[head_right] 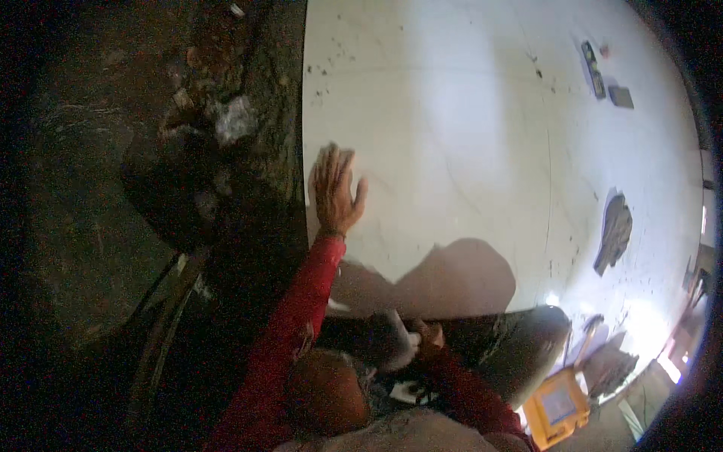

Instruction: The person installs a large white floor tile by tapping it into place on a bed of mortar using a rubber mallet, wiping the surface with a cloth, and clearing debris from the edges.

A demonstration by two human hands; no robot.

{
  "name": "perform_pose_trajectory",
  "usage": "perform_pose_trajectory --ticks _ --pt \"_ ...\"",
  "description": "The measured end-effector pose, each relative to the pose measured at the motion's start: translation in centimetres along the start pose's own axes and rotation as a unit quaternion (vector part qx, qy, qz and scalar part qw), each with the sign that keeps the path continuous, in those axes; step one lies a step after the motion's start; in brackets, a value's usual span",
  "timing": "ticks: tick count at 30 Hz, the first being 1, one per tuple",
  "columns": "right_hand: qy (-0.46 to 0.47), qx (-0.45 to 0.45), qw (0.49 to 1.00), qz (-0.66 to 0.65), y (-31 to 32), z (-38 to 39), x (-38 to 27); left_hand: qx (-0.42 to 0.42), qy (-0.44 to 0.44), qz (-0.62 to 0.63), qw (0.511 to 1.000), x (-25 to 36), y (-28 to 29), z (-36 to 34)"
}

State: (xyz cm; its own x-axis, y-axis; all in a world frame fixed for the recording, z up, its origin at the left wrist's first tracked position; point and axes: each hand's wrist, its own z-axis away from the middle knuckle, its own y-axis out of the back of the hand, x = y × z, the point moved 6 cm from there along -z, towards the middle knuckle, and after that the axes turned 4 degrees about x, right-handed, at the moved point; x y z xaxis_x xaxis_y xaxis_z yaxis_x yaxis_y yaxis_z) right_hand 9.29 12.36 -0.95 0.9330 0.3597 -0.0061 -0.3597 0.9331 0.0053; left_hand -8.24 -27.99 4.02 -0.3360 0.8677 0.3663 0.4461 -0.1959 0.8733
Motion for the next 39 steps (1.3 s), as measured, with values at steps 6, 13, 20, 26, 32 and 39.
perform_pose_trajectory --ticks 6,13,20,26,32,39 --pt "0.537 -0.036 0.738 0.406 -2.8 3.8 -4.1 -0.004 0.006 0.018 1.0 -0.3 0.4 -0.5" --pt "0.523 0.002 0.689 0.502 -4.0 2.0 -5.9 -0.009 0.01 0.027 1.0 -0.1 0.9 -1.4" --pt "0.513 -0.002 0.704 0.492 -5.6 2.3 -7.2 -0.006 0.017 0.026 0.999 -0.1 0.7 -0.8" --pt "0.347 -0.053 0.859 0.374 -4.1 -0.3 -10.4 0.015 0.024 0.031 0.999 -0.9 0.3 -0.3" --pt "0.345 -0.02 0.859 0.378 -5.6 3.1 -15.0 0.015 0.05 0.037 0.998 -0.6 -0.1 -0.5" --pt "0.539 0.138 0.759 0.338 -8.1 6.3 -20.5 0.069 0.092 0.094 0.989 -2.1 -0.1 0.4"
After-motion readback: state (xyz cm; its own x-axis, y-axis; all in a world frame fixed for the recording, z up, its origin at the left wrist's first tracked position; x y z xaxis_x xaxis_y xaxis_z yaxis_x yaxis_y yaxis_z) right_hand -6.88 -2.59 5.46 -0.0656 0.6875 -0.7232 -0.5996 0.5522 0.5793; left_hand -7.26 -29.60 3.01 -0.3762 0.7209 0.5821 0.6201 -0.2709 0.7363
